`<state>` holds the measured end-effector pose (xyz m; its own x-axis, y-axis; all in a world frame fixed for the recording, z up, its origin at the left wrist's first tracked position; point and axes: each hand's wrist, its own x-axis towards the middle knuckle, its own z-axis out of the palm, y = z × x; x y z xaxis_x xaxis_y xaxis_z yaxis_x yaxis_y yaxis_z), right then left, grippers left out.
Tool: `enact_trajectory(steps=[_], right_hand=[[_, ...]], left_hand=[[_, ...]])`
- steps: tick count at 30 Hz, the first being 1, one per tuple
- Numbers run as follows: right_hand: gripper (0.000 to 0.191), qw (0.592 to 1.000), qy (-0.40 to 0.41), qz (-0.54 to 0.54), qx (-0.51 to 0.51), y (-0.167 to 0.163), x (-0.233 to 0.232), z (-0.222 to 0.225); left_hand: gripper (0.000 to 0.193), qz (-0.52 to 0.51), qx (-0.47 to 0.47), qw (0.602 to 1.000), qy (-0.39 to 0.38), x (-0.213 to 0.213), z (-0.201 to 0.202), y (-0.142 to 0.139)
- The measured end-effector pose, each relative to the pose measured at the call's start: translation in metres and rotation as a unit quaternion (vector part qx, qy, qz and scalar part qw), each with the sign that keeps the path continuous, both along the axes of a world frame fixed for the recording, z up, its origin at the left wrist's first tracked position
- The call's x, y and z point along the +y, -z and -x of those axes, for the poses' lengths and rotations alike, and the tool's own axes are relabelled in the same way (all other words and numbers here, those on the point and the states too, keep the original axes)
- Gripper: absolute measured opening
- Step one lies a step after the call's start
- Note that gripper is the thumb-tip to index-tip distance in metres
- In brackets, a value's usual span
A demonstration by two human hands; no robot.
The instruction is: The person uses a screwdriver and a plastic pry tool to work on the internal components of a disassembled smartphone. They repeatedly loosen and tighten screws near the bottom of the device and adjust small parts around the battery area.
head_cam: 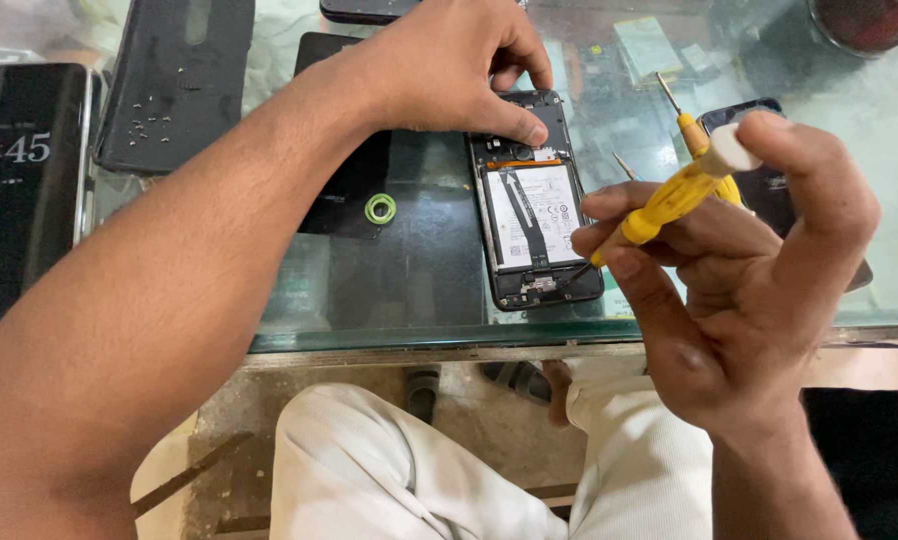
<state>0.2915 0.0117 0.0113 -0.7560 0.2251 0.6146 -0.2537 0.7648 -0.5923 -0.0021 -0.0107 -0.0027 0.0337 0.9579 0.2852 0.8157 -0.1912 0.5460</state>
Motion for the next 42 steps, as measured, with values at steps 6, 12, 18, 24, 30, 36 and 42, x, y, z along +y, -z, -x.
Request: enact_trajectory(steps=[6, 12, 18, 24, 30, 36, 42], right_hand=[[0.079, 0.995, 0.078, -0.066, -0.014, -0.012, -0.005, 0.003], [0.072, 0.998, 0.049, 0.029, -0.015, -0.019, -0.006, 0.001], [0.071, 0.994, 0.104, 0.026, -0.035, -0.027, -0.014, 0.004], [0.046, 0.985, 0.126, -0.040, -0.109, -0.055, -0.020, -0.002], [0.015, 0.941, 0.197, -0.086, -0.262, -0.074, -0.005, 0.006], [0.025, 0.912, 0.083, -0.257, -0.308, -0.088, 0.007, 0.004], [0.027, 0.860, 0.237, -0.147, -0.428, -0.083, 0.003, 0.004]], left_hand=[[0.042, 0.004, -0.002, 1.000, -0.004, -0.001, 0.000, -0.001], [0.042, 0.006, -0.007, 1.000, -0.002, -0.001, -0.001, -0.002], [0.042, 0.018, -0.001, 1.000, -0.014, -0.001, -0.003, -0.002], [0.041, 0.013, -0.007, 1.000, -0.005, -0.001, -0.002, -0.004], [0.041, 0.021, -0.004, 1.000, -0.010, -0.001, -0.002, -0.004], [0.041, 0.004, -0.011, 1.000, 0.004, 0.001, -0.001, -0.004], [0.042, 0.018, -0.003, 1.000, -0.011, 0.001, -0.003, -0.003]])
